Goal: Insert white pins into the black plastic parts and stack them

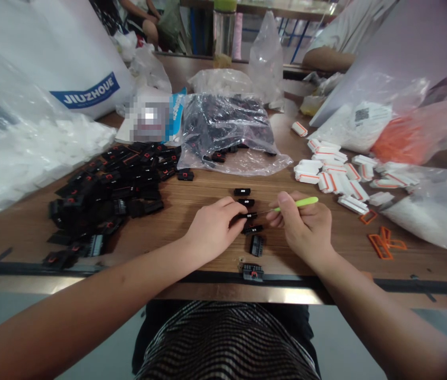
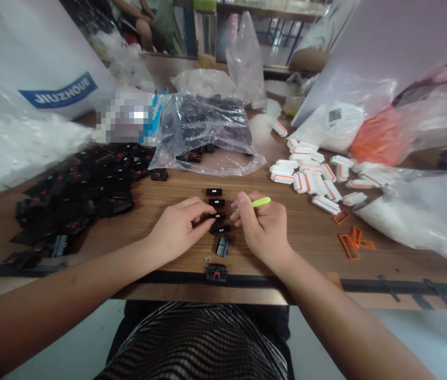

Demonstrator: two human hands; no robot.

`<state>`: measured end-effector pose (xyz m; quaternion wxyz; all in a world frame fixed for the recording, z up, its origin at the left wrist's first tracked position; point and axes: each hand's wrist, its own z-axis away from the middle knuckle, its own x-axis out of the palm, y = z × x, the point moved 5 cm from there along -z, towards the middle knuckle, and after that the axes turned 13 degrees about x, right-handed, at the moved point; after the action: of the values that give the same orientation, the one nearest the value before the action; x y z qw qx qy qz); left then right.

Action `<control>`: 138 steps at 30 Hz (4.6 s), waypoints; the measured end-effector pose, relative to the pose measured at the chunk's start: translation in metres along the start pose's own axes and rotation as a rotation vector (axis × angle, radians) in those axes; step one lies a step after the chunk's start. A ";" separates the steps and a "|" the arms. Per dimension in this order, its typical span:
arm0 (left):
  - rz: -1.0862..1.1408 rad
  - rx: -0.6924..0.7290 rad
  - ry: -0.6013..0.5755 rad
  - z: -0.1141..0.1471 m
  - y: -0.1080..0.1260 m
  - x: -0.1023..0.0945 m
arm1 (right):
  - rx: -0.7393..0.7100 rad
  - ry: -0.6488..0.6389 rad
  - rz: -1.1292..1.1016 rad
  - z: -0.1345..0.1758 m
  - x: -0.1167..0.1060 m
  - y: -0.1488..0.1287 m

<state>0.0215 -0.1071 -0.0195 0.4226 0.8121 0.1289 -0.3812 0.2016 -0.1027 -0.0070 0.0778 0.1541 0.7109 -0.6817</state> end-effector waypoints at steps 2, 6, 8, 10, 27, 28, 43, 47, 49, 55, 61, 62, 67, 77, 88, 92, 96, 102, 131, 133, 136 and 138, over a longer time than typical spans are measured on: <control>-0.001 0.001 0.003 0.000 0.000 -0.001 | 0.002 -0.003 0.015 0.000 0.000 0.000; 0.003 -0.002 -0.005 0.000 0.000 0.000 | -0.032 -0.025 0.084 0.001 0.001 -0.005; 0.011 0.004 -0.005 0.000 -0.001 0.000 | -0.079 -0.064 0.158 0.002 0.002 -0.009; 0.019 0.010 -0.001 0.000 -0.001 0.000 | -0.120 -0.101 0.241 0.002 0.004 -0.013; 0.029 0.000 -0.008 0.000 0.000 0.000 | -0.063 -0.042 0.098 0.004 0.006 -0.010; 0.028 -0.001 -0.007 0.000 0.000 0.000 | -0.066 -0.041 0.099 0.004 0.006 -0.010; 0.019 -0.006 0.000 -0.001 -0.001 0.000 | -0.079 -0.057 0.184 0.004 0.005 -0.014; 0.018 -0.008 0.003 -0.001 -0.001 0.000 | -0.071 -0.092 0.204 0.003 0.005 -0.016; 0.018 -0.013 0.001 -0.001 -0.001 -0.001 | -0.074 -0.087 0.189 0.003 0.005 -0.016; 0.011 0.002 -0.007 -0.001 -0.001 0.000 | -0.058 -0.022 0.100 0.007 0.004 -0.010; 0.026 -0.005 -0.001 -0.001 -0.002 0.000 | -0.023 -0.025 0.098 0.004 0.004 -0.006; 0.025 -0.005 -0.001 -0.001 -0.002 0.000 | -0.029 -0.037 0.110 0.004 0.004 -0.007; 0.023 -0.018 -0.005 -0.001 -0.002 0.001 | -0.153 -0.099 0.293 0.009 0.006 -0.018; 0.023 -0.003 -0.009 0.000 -0.001 0.001 | -0.141 -0.042 0.188 0.007 0.002 -0.020; 0.025 0.002 -0.016 -0.002 0.000 0.000 | -0.032 -0.046 0.042 0.002 0.001 -0.007; 0.024 0.006 -0.010 -0.001 -0.001 0.000 | -0.057 -0.053 0.069 0.004 0.003 -0.010; 0.020 -0.004 -0.016 -0.001 -0.001 0.001 | -0.093 -0.048 0.072 0.006 0.003 -0.012; 0.024 -0.004 -0.010 -0.001 -0.001 0.000 | -0.056 -0.048 0.088 0.003 0.004 -0.010; -0.168 0.028 -0.126 -0.026 -0.007 -0.018 | 0.041 0.015 -0.062 -0.026 0.005 -0.009; -0.176 0.032 -0.132 -0.024 -0.009 -0.013 | 0.038 0.013 -0.060 -0.026 0.006 -0.006; -0.169 0.037 -0.134 -0.022 -0.011 -0.007 | 0.031 0.000 -0.039 -0.026 0.008 -0.005; -0.159 0.041 -0.127 -0.021 -0.012 -0.006 | 0.022 -0.011 -0.023 -0.026 0.009 -0.005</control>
<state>0.0223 -0.0824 -0.0149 0.3814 0.7820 0.1582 -0.4669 0.1943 -0.0761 -0.0034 0.0723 0.1429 0.7046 -0.6913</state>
